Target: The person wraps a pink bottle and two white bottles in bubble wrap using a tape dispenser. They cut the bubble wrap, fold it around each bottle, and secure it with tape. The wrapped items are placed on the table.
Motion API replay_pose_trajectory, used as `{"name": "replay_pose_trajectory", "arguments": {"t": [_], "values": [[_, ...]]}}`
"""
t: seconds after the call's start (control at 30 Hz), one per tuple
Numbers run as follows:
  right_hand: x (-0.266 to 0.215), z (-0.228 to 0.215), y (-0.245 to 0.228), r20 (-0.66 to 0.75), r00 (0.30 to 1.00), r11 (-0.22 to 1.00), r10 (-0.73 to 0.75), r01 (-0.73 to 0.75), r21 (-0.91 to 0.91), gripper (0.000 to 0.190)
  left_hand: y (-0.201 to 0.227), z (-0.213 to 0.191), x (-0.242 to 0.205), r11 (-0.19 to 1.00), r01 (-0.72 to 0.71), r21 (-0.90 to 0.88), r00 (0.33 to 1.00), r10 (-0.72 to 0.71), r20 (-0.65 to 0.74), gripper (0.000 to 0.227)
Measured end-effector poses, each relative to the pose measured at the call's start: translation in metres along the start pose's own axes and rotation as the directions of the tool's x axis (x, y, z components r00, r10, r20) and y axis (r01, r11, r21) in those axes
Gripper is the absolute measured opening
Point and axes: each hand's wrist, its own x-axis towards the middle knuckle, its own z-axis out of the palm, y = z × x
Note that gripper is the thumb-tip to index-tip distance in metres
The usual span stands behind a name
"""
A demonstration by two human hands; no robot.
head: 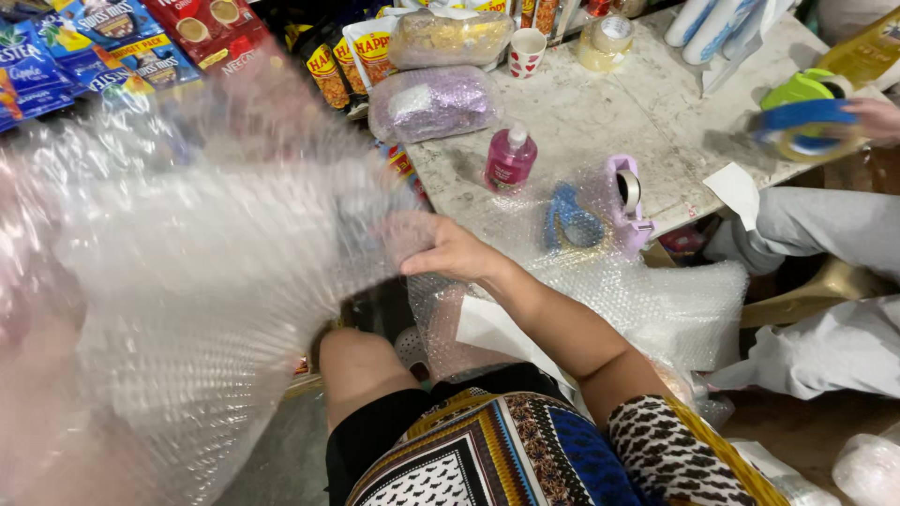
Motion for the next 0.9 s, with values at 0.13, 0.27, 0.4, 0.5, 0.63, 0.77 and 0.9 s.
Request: {"name": "replay_pose_trajectory", "arguments": {"t": [0.13, 0.27, 0.4, 0.5, 0.63, 0.77, 0.9], "values": [[-0.030, -0.031, -0.021, -0.203, 0.978, 0.974, 0.039, 0.009, 0.227, 0.019, -0.083, 0.046, -0.031, 0.627, 0.307, -0.716, 0.940, -0.320, 0.123, 0.080], [-0.070, -0.066, -0.050, -0.485, 0.875, 0.980, 0.011, 0.087, 0.179, 0.014, -0.122, 0.085, -0.128, -0.098, 0.594, -0.799, 0.805, 0.045, 0.592, 0.101], [-0.093, -0.082, -0.055, -0.530, 0.847, 0.995, -0.022, 0.073, 0.074, 0.014, -0.141, 0.086, -0.147, 0.541, 0.520, -0.661, 0.851, -0.259, 0.458, 0.073], [-0.102, -0.082, -0.065, -0.704, 0.705, 0.989, -0.087, -0.023, -0.145, 0.027, -0.135, 0.097, -0.133, 0.640, 0.380, -0.668, 0.922, -0.319, 0.218, 0.022], [-0.118, -0.087, -0.066, -0.579, 0.702, 0.892, -0.416, 0.439, -0.108, 0.059, -0.098, 0.112, -0.113, 0.748, 0.231, -0.622, 0.954, -0.299, -0.005, 0.038], [-0.125, -0.102, -0.067, -0.693, 0.667, 0.958, -0.273, 0.253, -0.133, 0.019, -0.064, 0.117, -0.101, 0.684, 0.422, -0.595, 0.905, -0.358, 0.230, 0.034], [-0.142, -0.095, -0.103, -0.618, 0.719, 0.946, -0.317, 0.199, -0.254, 0.035, -0.050, 0.123, -0.096, 0.848, 0.157, -0.506, 0.985, -0.097, 0.144, 0.065]]}}
